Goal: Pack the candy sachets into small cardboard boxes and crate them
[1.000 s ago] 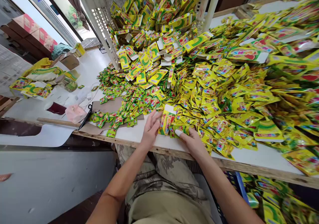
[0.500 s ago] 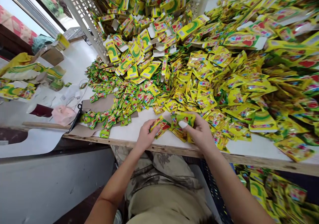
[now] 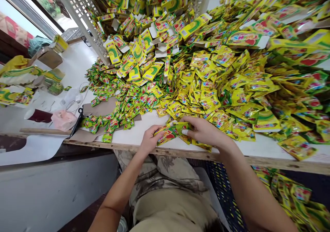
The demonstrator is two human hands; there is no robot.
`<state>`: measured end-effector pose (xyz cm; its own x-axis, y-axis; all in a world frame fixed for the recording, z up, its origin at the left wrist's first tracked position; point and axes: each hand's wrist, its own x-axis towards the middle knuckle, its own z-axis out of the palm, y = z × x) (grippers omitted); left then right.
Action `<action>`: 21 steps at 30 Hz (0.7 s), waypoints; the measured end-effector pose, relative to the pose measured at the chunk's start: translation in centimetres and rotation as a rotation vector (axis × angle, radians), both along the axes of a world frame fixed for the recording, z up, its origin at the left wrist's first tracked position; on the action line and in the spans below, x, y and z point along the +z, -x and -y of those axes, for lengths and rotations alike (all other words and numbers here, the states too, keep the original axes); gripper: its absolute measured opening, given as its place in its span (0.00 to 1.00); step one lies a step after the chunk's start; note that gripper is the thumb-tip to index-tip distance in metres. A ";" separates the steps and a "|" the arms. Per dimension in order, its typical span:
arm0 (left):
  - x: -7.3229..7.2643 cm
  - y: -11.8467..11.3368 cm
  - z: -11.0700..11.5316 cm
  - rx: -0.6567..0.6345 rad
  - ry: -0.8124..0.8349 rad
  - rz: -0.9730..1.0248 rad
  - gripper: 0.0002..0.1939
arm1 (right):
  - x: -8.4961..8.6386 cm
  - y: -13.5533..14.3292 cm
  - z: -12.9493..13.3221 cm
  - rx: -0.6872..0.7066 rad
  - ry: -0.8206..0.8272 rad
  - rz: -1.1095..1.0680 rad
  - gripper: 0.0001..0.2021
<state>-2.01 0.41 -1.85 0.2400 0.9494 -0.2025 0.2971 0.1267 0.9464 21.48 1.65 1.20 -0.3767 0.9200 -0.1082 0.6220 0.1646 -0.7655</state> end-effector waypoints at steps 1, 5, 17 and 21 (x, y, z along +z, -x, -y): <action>0.0 0.0 0.0 0.008 0.015 0.008 0.15 | 0.1 0.0 0.1 0.022 -0.020 0.009 0.11; -0.1 0.0 0.1 0.005 0.031 0.019 0.15 | 0.0 0.6 0.6 0.069 -0.062 0.031 0.15; 0.0 0.0 0.3 -0.028 0.084 0.102 0.18 | -1.2 3.1 0.4 0.038 -0.185 0.197 0.12; -0.2 0.0 0.3 -0.047 0.137 0.172 0.17 | -0.6 2.5 0.0 0.116 -0.134 0.062 0.11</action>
<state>-1.96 0.14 -2.09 0.3251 0.9029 -0.2811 0.1412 0.2475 0.9585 18.95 1.64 0.64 -0.4776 0.8785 -0.0142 0.6379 0.3356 -0.6931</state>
